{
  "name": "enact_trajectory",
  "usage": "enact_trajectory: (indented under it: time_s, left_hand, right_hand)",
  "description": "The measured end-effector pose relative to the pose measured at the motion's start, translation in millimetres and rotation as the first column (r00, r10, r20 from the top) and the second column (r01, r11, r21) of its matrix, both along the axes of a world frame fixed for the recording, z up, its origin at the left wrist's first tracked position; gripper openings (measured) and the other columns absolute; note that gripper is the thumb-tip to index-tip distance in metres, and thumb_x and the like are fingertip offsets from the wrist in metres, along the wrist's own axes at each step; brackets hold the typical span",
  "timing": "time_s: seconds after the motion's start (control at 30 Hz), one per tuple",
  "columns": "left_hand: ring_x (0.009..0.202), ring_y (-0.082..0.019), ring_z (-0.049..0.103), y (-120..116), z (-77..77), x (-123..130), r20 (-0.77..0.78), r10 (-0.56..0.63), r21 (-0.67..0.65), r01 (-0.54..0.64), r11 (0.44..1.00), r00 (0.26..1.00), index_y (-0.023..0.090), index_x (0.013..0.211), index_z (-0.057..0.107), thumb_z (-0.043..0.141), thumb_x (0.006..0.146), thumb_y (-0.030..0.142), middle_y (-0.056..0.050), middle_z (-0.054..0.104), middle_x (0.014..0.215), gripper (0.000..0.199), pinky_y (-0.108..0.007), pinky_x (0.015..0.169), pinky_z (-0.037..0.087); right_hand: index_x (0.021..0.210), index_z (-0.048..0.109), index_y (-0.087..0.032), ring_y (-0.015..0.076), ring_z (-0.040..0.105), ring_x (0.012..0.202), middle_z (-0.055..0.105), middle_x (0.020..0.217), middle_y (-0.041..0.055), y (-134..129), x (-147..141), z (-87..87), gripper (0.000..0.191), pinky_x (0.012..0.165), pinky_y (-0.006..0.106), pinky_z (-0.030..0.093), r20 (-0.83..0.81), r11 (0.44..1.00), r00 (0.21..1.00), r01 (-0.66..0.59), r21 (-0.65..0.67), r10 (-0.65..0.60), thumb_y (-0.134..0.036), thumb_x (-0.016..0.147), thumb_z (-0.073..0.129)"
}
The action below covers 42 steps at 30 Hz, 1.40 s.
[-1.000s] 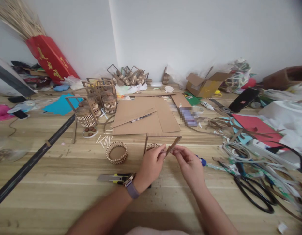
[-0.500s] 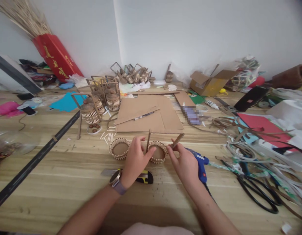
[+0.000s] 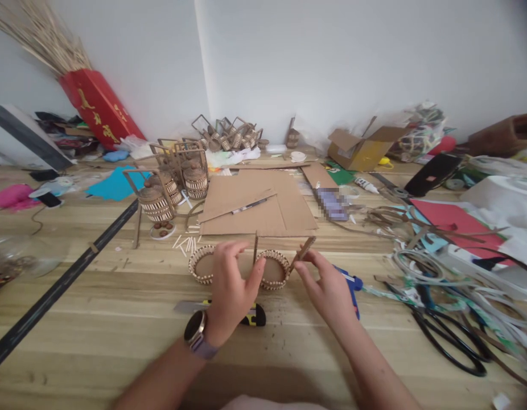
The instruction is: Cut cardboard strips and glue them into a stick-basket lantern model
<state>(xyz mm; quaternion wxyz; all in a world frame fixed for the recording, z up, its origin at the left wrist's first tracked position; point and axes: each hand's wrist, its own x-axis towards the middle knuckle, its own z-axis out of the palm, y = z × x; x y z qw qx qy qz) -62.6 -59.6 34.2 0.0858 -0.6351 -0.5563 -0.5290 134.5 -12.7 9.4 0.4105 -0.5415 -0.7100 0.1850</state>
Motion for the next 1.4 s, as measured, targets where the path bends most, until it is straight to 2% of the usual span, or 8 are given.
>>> enact_trajectory:
  time_s: [0.13, 0.2, 0.3, 0.47, 0.6, 0.67, 1.03, 1.4]
  left_hand:
    - [0.099, -0.020, 0.059, -6.3, 44.9, 3.0, -0.240, -0.117, 0.129, 0.151, 0.980, 0.964, 0.022, 0.108, 0.056, 0.051, 0.098, 0.025, -0.006, 0.065, 0.102, 0.011, -0.038, 0.091, 0.046]
    - [0.095, -0.020, 0.059, 5.6, 72.1, 5.6, -0.308, -0.195, 0.051, 0.221, 0.974, 0.931, 0.022, 0.095, 0.061, 0.045, 0.100, 0.025, -0.003, 0.069, 0.094, 0.017, -0.038, 0.090, 0.045]
    - [0.087, -0.023, 0.059, 38.4, 108.0, 12.8, -0.349, -0.264, -0.229, 0.191, 0.954, 0.899, 0.020, 0.077, 0.066, 0.045, 0.100, 0.034, -0.004, 0.069, 0.079, 0.034, -0.038, 0.083, 0.045]
    - [0.050, -0.015, 0.051, 86.3, 140.4, 32.0, -0.259, -0.587, -0.755, 0.218, 0.618, 0.767, 0.020, 0.045, 0.058, 0.053, 0.094, 0.041, -0.001, 0.050, 0.043, 0.054, -0.030, 0.065, 0.042]
    - [0.048, -0.014, 0.055, 92.6, 150.1, 45.8, -0.075, -0.721, -0.907, 0.252, 0.336, 0.689, 0.021, 0.042, 0.062, 0.053, 0.091, 0.029, -0.002, 0.064, 0.051, 0.051, -0.027, 0.063, 0.042]
    - [0.053, -0.013, 0.058, 91.1, 152.2, 49.7, -0.014, -0.726, -0.923, 0.272, 0.274, 0.687, 0.021, 0.043, 0.064, 0.053, 0.088, 0.024, 0.000, 0.068, 0.054, 0.046, -0.025, 0.062, 0.042]
    - [0.070, -0.013, 0.064, 89.3, 154.1, 49.4, 0.003, -0.684, -0.968, 0.175, 0.182, 0.729, 0.014, 0.067, 0.070, 0.050, 0.086, 0.024, -0.005, 0.075, 0.075, 0.030, -0.022, 0.069, 0.046]
    - [0.065, -0.012, 0.061, 87.7, 155.8, 51.3, -0.053, -0.683, -0.967, 0.133, 0.216, 0.728, 0.014, 0.060, 0.068, 0.046, 0.081, 0.022, -0.003, 0.073, 0.069, 0.031, -0.021, 0.066, 0.044]
  right_hand:
    - [0.115, 0.070, -0.025, 0.0260, 0.068, 0.103, 0.075, 0.113, 0.0101, 3.5, 10.2, 20.5, 0.044, 0.090, 0.041, 0.052, -0.226, 0.999, 0.974, -0.032, 0.003, 0.032, -0.057, 0.091, 0.050]
    - [0.114, 0.071, -0.026, 0.0249, 0.068, 0.104, 0.075, 0.113, 0.0088, 8.9, 11.1, 32.8, 0.044, 0.092, 0.042, 0.052, -0.338, 0.996, 0.939, -0.086, -0.036, 0.069, -0.059, 0.091, 0.052]
    - [0.105, 0.073, -0.026, 0.0232, 0.069, 0.098, 0.076, 0.106, 0.0068, 19.5, 7.9, 46.3, 0.046, 0.091, 0.040, 0.052, -0.470, 0.977, 0.874, -0.191, -0.092, 0.127, -0.065, 0.085, 0.057]
    - [0.094, 0.075, -0.026, 0.0214, 0.067, 0.091, 0.076, 0.096, 0.0035, 29.8, 0.3, 45.4, 0.042, 0.088, 0.036, 0.050, -0.584, 0.948, 0.793, -0.297, -0.117, 0.176, -0.064, 0.082, 0.063]
    - [0.086, 0.073, -0.024, 0.0209, 0.065, 0.089, 0.075, 0.090, 0.0027, 26.7, -2.8, 37.7, 0.040, 0.086, 0.034, 0.048, -0.656, 0.915, 0.721, -0.388, -0.114, 0.224, -0.064, 0.081, 0.066]
    - [0.081, 0.071, -0.024, 0.0208, 0.065, 0.088, 0.074, 0.088, 0.0027, 24.1, -4.0, 35.5, 0.042, 0.084, 0.033, 0.047, -0.675, 0.905, 0.701, -0.409, -0.116, 0.230, -0.065, 0.080, 0.066]
    - [0.081, 0.072, -0.023, 0.0203, 0.062, 0.087, 0.072, 0.083, 0.0026, 25.3, -5.7, 22.2, 0.042, 0.087, 0.035, 0.045, -0.743, 0.877, 0.646, -0.446, -0.180, 0.177, -0.065, 0.077, 0.071]
    - [0.078, 0.073, -0.022, 0.0190, 0.054, 0.075, 0.069, 0.076, 0.0036, 34.2, -4.0, 0.2, 0.051, 0.076, 0.035, 0.041, -0.741, 0.807, 0.653, -0.516, -0.288, 0.154, -0.072, 0.069, 0.071]
